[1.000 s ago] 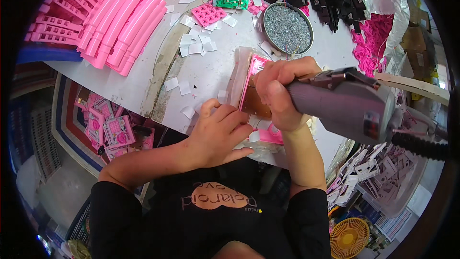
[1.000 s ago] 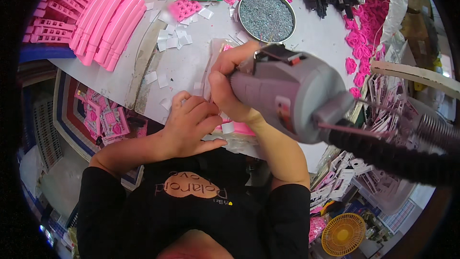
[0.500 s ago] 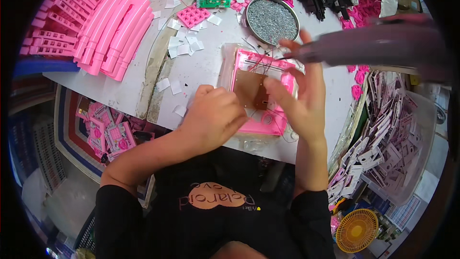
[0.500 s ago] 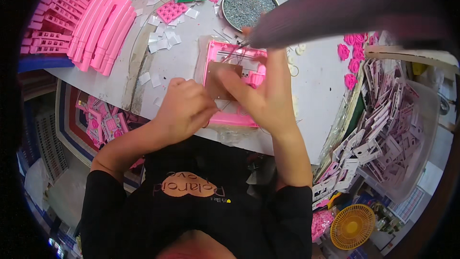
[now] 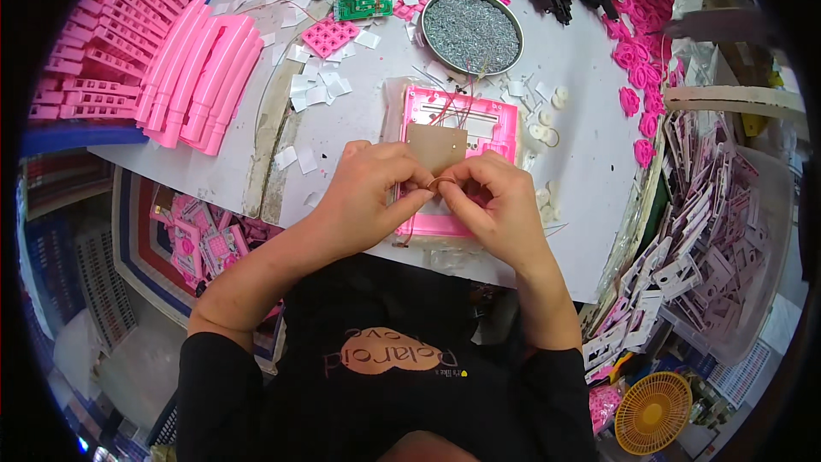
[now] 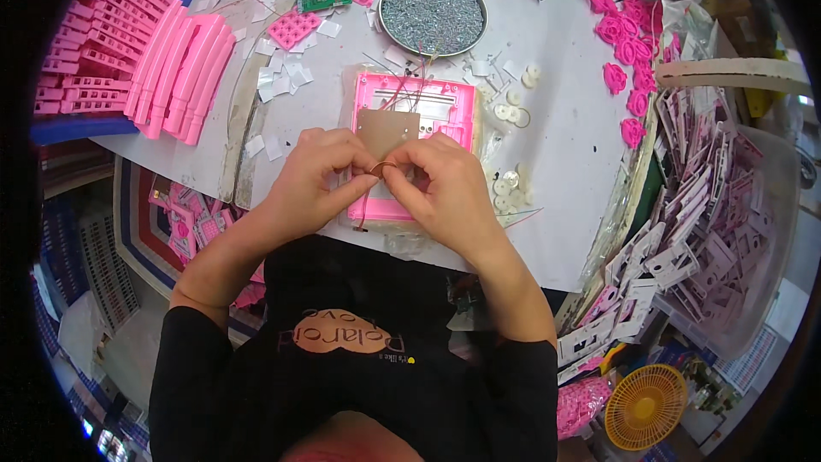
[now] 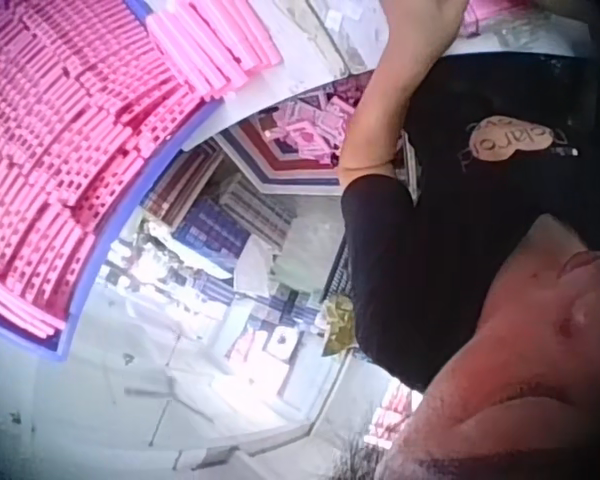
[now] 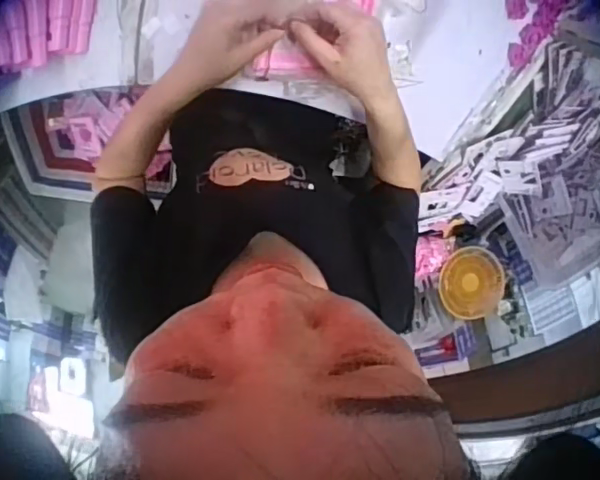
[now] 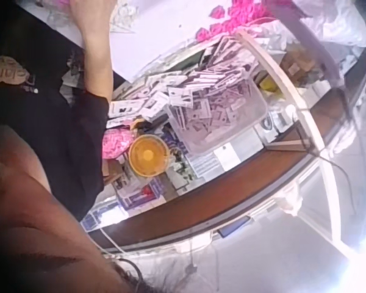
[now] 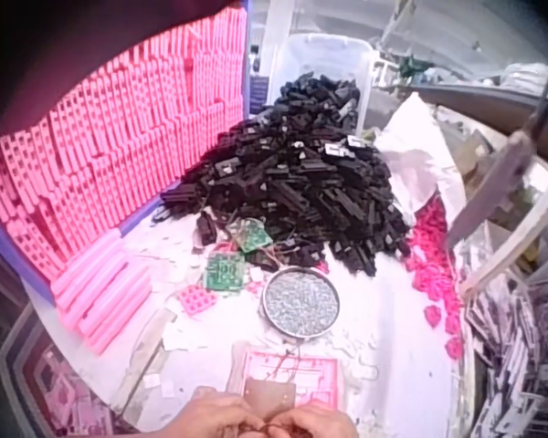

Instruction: Assembling a toy piggy bank by installing electronic components and using a glue gun.

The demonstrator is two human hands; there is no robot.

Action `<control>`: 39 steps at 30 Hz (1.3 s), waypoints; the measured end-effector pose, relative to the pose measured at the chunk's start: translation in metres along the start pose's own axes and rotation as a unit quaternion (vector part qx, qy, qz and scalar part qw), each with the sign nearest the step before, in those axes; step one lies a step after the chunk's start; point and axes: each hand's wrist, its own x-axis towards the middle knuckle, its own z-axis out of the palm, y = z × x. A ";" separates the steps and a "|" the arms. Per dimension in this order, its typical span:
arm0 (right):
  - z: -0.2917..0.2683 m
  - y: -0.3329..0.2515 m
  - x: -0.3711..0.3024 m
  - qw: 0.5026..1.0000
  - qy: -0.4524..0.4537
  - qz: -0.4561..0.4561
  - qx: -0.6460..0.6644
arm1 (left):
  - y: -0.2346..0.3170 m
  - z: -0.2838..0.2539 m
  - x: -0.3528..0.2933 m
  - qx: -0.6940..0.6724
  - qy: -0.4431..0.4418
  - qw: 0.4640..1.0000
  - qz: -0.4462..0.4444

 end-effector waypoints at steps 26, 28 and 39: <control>-0.006 0.006 -0.003 0.984 -0.063 0.117 0.116 | -0.003 0.014 0.001 0.063 0.052 0.996 0.033; -0.007 0.001 -0.001 0.984 -0.067 0.136 0.098 | 0.001 0.014 0.001 0.072 0.044 0.996 0.029; -0.006 0.005 -0.001 0.971 -0.048 0.158 0.174 | 0.005 0.011 0.000 0.116 0.071 0.990 0.037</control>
